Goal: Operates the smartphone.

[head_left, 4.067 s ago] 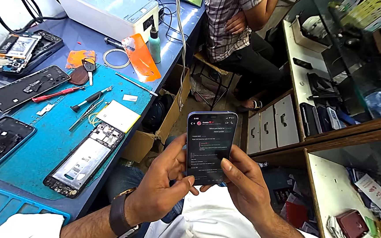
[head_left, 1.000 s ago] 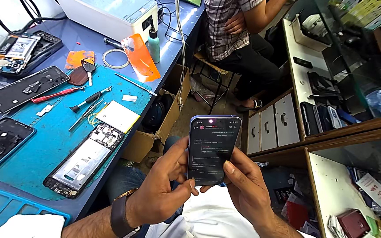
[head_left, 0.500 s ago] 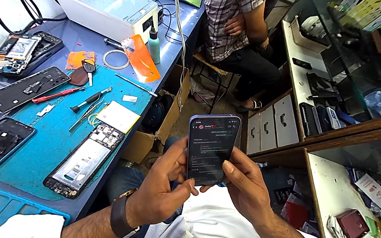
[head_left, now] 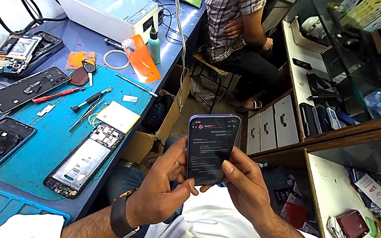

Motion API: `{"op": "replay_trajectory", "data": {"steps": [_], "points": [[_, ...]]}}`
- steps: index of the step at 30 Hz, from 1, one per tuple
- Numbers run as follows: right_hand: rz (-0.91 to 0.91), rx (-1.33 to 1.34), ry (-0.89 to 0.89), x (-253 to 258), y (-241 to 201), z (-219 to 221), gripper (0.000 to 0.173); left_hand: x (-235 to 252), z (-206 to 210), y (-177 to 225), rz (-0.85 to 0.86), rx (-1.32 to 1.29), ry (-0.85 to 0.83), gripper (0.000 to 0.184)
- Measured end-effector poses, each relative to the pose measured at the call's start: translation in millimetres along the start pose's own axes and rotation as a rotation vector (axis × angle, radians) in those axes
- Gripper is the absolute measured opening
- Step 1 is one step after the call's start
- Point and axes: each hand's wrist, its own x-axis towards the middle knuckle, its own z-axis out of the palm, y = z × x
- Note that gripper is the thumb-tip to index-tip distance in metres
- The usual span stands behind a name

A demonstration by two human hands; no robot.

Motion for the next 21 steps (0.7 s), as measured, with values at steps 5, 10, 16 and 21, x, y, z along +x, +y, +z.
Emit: {"op": "replay_trajectory", "data": {"steps": [5, 10, 16, 21], "points": [[-0.001, 0.001, -0.001, -1.0, 0.8, -0.7, 0.035, -0.4, 0.0, -0.2, -0.008, -0.002, -0.005, 0.075], [-0.007, 0.009, 0.005, -1.9, 1.6, -0.7, 0.035, -0.1, 0.1, -0.3, -0.01, -0.004, -0.011, 0.075], [-0.008, 0.012, 0.003, -2.4, 2.3, -1.1, 0.035, -0.1, -0.2, -1.1, -0.004, 0.0, -0.022, 0.075], [-0.006, 0.013, 0.002, -2.5, 2.1, -1.0, 0.036, -0.2, 0.3, -1.1, -0.006, -0.004, -0.015, 0.075]]}}
